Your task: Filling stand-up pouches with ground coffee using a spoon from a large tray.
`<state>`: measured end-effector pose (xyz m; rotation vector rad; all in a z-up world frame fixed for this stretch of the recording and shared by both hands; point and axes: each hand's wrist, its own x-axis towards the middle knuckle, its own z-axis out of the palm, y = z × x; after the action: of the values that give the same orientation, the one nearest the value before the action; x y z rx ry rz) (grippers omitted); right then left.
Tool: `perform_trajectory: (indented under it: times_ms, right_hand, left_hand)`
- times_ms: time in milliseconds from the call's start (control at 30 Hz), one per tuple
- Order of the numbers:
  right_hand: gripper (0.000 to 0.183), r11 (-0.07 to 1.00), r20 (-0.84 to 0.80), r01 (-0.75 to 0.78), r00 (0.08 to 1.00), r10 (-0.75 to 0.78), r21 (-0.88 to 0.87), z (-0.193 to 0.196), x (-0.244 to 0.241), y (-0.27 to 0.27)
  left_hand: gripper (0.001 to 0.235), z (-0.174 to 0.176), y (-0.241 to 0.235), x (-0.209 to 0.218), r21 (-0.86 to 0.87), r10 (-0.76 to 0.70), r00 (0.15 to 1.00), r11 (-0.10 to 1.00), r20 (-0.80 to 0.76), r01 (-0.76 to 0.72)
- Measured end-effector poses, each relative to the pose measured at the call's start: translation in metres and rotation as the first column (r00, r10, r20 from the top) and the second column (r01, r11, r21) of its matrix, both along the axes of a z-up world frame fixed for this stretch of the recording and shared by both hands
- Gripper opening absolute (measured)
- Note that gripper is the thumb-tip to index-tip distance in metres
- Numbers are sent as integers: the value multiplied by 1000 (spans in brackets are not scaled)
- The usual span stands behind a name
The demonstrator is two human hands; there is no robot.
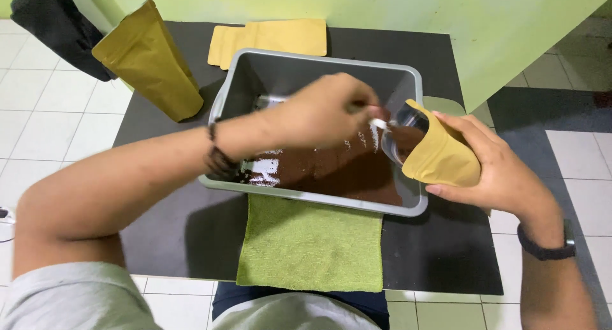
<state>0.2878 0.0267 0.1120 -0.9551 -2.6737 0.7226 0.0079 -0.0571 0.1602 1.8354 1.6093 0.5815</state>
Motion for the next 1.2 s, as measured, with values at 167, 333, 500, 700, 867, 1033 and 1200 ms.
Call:
perform_trajectory:
  times_ms: [167,333,500,700,867,1033,1200]
  right_hand:
    - [104,997,-109,-73,991,75,24,-8,2,7]
    - [98,993,-218,-115,969,116,16,-14,5,13]
    - [97,994,-390,-106,915,99,4,-40,10,37]
    - [87,930,-784,77,515,-347,-360,-115,19,95]
    - [74,962,-865,261,463,-193,-75,-145,19,121]
    - [73,947,-829,312,507,-235,-77,-137,6,111]
    - [73,949,-821,299,514,-250,-101,-148,3,116]
  left_hand:
    - [18,-29,13,10,684,198,661,80,-723,725]
    - [11,-40,14,-13,828,45,841,208,-540,520]
    - [18,-37,13,-19,692,-168,975,722,144,22]
    - [28,-54,35,-45,401,50,921,890,386,-217]
    - [18,-101,58,-60,385,192,898,853,395,-352]
    - [19,-113,54,-58,437,166,953,859,252,-266]
    - [20,-123,52,-54,447,133,985,879,107,-167]
